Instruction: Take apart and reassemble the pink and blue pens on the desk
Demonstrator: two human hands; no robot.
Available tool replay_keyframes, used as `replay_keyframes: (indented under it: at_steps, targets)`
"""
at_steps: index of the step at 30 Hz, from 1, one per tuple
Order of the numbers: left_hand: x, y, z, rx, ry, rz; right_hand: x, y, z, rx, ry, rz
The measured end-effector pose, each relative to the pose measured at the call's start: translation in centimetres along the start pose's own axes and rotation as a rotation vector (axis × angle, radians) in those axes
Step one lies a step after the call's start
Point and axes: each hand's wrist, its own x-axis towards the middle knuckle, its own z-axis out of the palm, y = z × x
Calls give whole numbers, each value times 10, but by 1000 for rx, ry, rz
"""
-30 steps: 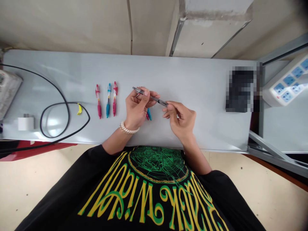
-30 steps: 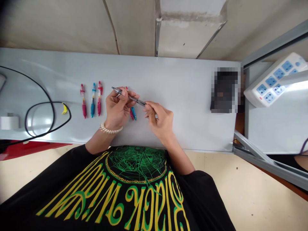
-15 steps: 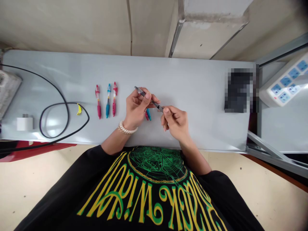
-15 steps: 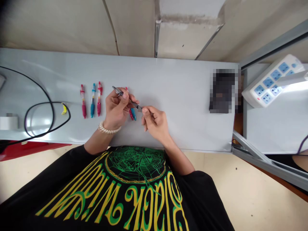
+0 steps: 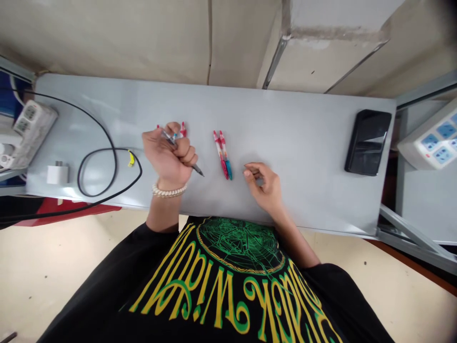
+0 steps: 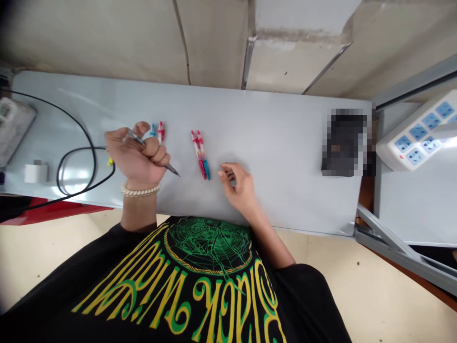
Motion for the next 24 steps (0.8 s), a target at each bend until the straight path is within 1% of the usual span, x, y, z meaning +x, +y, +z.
replay_keyframes:
  at_steps: [3,5,8,13,16,20,22,24]
  targets:
    - [-3,13,-22,146,56,46,1,-1,2,-45,-7,-38]
    - [-4,18,-32,221,94,67,2,-3,4,-73,-17,-47]
    - [-5,24,-42,274,118,82,4,-4,6,-110,-45,-85]
    - [0,30,-56,330,171,47,4,-1,7,-141,-63,-142]
    - [6,31,-70,400,185,86,5,-3,8,-175,-75,-185]
    - [13,25,-88,604,253,213,11,-10,14,-346,-172,-272]
    - [11,22,-93,740,285,245,14,-12,19,-422,-214,-280]
    - [6,19,-96,866,263,270,16,-14,24,-459,-228,-275]
